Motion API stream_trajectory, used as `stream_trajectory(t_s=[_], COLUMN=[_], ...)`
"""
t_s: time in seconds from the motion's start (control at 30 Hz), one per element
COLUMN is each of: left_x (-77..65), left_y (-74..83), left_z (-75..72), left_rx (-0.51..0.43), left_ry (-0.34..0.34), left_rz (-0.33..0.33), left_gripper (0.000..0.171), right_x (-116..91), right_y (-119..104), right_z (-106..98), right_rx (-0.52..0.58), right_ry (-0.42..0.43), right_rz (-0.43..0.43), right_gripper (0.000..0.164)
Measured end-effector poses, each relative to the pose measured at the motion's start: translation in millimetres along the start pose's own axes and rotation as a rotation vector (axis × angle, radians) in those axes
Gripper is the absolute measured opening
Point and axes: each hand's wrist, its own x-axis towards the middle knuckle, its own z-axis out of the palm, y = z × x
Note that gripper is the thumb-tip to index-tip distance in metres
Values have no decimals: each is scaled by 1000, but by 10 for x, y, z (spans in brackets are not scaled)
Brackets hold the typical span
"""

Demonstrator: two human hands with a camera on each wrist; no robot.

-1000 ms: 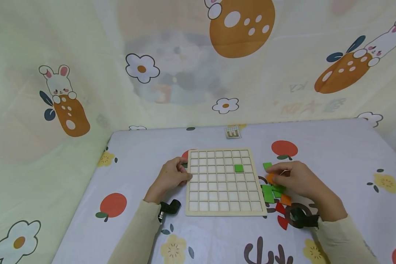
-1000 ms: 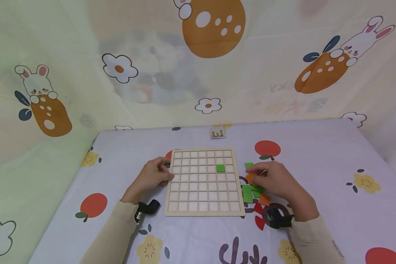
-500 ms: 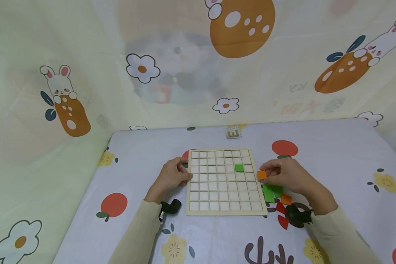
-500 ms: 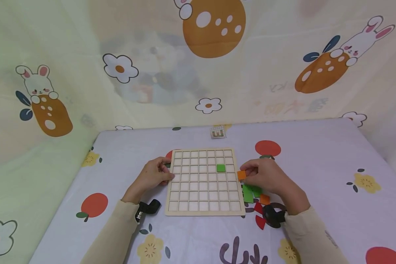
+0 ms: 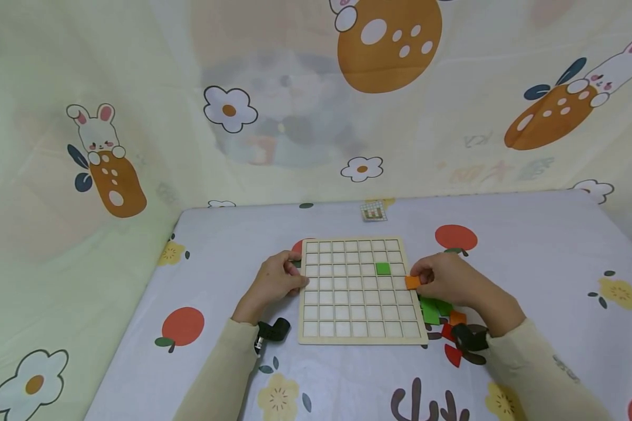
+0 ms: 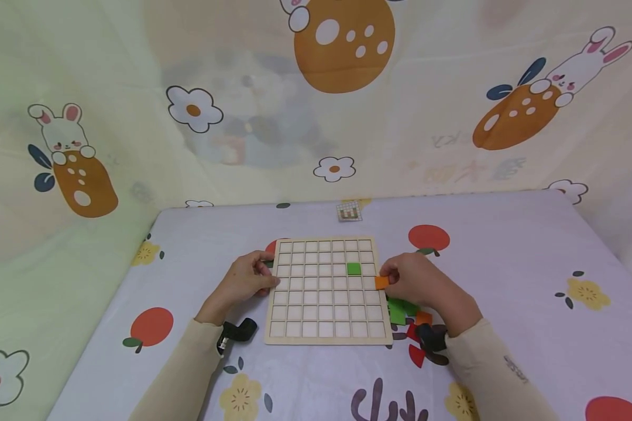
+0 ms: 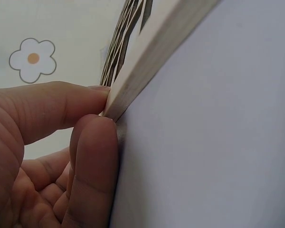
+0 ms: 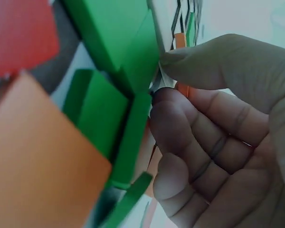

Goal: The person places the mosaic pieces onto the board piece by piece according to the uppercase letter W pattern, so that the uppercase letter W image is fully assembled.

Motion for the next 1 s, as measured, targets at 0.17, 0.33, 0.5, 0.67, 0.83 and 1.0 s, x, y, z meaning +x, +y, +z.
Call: stream_trajectory(t_s=[0.17,0.33,0.5,0.67,0.83,1.0], left_x=[-10,-5,-7,-14,-31,-54], left_y=[2,2,8,16,45,77], left_z=[-2,6,6,1,-5,-16], left_rx=[0,6,7,-8,-25,-20], left_ry=[2,5,7,4,7,14], left_rz=[8,19,10,17,4,-15], left_gripper=[55,54,53,53,49,47], right_x=[43,73,134,187,220,229], right_y=[-60,-140,-220,-261,-287,-312], right_z=[-7,-8,5,57,109,127], right_rx=[-14,15,18,36,50,52], right_ry=[-35,-26,-31,-31,-20,-18], right_rz=[17,22,31,54,27,-1], right_gripper=[16,21,23,22,19,16])
